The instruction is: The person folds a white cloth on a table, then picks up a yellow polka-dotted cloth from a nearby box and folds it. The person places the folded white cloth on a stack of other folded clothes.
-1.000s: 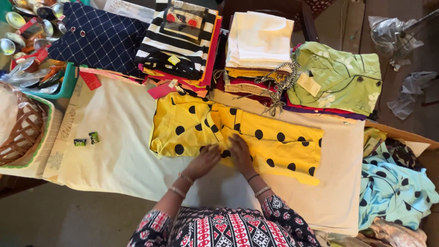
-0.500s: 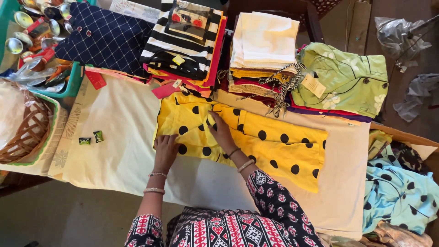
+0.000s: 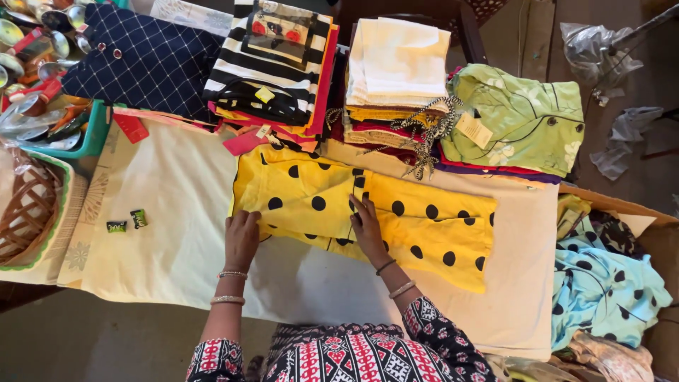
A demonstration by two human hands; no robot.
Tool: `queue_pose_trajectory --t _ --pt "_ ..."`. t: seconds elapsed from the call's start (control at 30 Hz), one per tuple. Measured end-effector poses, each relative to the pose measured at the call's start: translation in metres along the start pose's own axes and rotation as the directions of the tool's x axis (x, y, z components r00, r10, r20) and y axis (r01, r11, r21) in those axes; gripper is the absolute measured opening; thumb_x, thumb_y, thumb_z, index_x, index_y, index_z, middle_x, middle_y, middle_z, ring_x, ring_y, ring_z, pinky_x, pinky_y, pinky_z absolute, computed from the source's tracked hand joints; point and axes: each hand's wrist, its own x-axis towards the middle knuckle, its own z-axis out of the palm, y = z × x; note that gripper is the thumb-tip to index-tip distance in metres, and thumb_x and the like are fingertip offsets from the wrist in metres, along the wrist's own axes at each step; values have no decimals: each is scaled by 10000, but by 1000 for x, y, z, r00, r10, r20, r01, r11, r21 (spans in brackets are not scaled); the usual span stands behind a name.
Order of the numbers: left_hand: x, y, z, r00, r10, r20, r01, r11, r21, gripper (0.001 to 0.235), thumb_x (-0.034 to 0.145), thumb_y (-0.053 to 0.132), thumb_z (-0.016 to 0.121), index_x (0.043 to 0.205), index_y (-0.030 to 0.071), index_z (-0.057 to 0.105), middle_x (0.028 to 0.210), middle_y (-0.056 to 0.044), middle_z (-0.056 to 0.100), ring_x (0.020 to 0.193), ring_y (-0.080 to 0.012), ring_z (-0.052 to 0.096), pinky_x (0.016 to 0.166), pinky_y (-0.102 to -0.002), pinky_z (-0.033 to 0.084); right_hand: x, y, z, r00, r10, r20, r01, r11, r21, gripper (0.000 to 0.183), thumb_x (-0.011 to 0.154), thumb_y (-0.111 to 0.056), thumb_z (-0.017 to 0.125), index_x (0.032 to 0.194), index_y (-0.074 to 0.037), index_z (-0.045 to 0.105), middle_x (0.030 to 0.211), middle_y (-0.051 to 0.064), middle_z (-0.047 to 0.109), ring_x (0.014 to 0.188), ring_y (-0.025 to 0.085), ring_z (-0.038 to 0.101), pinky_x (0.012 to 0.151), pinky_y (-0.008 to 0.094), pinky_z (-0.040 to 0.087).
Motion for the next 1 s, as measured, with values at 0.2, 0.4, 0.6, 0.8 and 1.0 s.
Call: queue_pose_trajectory --t 0.2,0.4,0.6,0.8,1.0 --pt "-9 -8 -5 998 66 23 -68 993 97 215 876 42 642 1072 125 674 995 -76 595 982 -299 564 909 -425 450 -8 -13 -5 999 47 -20 -47 999 -22 607 927 23 626 1501 -137 510 1347 202 488 1252 379 520 1019 398 472" --pt "-11 17 -23 998 54 -32 -51 995 85 319 785 149 680 1103 134 661 1118 -98 610 1125 -352 525 1011 -513 395 -14 -22 -17 995 91 -37 -96 977 -193 500 917 -33 667 1395 -146 581 1392 181 495 1204 373 528 990 398 494" --pt "-34 -21 7 994 108 33 -110 991 76 473 786 82 642 1259 94 622 1264 -132 615 1222 -372 517 1066 -526 363 -48 -16 -34 990 22 142 37 916 -400 565 925 -328 697 1442 -157 548 1473 161 472 1346 390 439 1125 525 325" --pt "-36 -30 -12 1000 -8 5 8 1000 5 449 843 -72 593 1237 127 677 1187 -94 659 1125 -362 527 1049 -458 446 -107 22 -79 978 79 191 39 839 -543 698 922 -363 678 1550 -177 435 1602 131 389 1508 330 309 1222 545 211" --pt "-39 -53 -21 998 -61 -25 61 998 24 204 833 -68 661 924 110 697 1074 -90 652 1101 -353 538 962 -431 505 -169 60 -152 977 186 -108 -214 790 -575 661 949 -321 634 1552 -127 443 1602 170 415 1518 334 334 1226 512 229"
